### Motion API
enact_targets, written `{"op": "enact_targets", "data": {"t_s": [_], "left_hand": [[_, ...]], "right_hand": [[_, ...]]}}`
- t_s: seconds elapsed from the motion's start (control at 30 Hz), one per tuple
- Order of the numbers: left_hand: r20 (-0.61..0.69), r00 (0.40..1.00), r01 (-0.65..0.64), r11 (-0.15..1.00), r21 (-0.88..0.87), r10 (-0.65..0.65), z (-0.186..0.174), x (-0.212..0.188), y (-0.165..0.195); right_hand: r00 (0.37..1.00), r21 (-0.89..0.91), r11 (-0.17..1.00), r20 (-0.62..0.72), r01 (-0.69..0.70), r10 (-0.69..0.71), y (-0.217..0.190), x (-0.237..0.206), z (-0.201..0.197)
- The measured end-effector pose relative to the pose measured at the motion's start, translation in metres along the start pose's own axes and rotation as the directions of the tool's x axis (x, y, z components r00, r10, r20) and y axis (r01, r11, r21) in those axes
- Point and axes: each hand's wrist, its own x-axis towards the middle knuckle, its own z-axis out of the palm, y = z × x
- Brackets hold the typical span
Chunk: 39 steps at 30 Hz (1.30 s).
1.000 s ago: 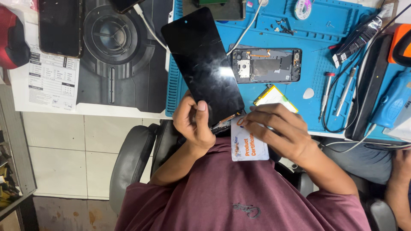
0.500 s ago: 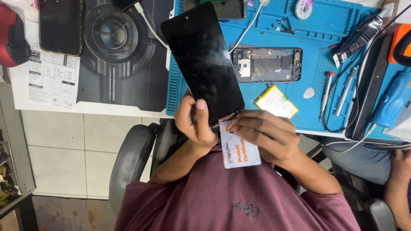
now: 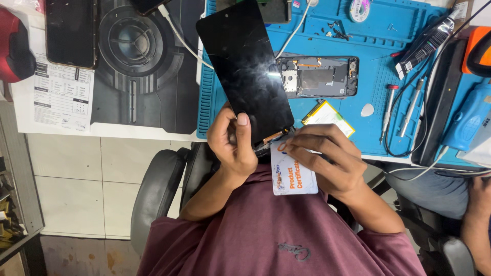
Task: The person removes a broken screen from a smartphone, places it aside, and installs a new battery into the phone's chassis. They then connect a charging cable to test the device. The person handles the screen, battery, and phone chassis throughout the process.
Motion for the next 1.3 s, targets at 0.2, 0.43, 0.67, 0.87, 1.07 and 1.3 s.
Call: {"op": "enact_targets", "data": {"t_s": [0.2,0.43,0.67,0.87,1.07,1.3], "left_hand": [[0.005,1.000,0.005,1.000,0.012,-0.005,0.001,0.000,0.003],[0.018,0.999,0.042,0.999,0.026,-0.043,-0.001,-0.001,0.002],[0.025,0.999,0.042,0.998,0.038,-0.042,-0.002,-0.001,0.000],[0.040,0.994,0.099,0.995,0.022,-0.100,-0.005,-0.004,-0.005],[-0.015,0.998,0.067,0.998,0.003,-0.067,-0.002,-0.007,-0.010],[-0.006,0.997,0.071,0.997,-0.015,-0.071,-0.001,-0.005,-0.009]], "right_hand": [[0.999,-0.047,0.998,0.030,0.029,-0.028,0.001,-0.002,0.005],[0.999,0.018,0.999,-0.006,0.036,-0.036,0.006,0.001,0.007],[1.000,0.088,0.996,-0.007,0.022,-0.021,0.006,0.003,0.008],[0.993,0.196,0.980,-0.108,-0.021,0.043,0.018,-0.013,0.009],[0.743,0.372,0.849,-0.428,-0.375,0.515,0.026,-0.029,0.026],[0.696,0.262,0.677,-0.029,-0.687,0.718,0.034,-0.016,0.007]]}}
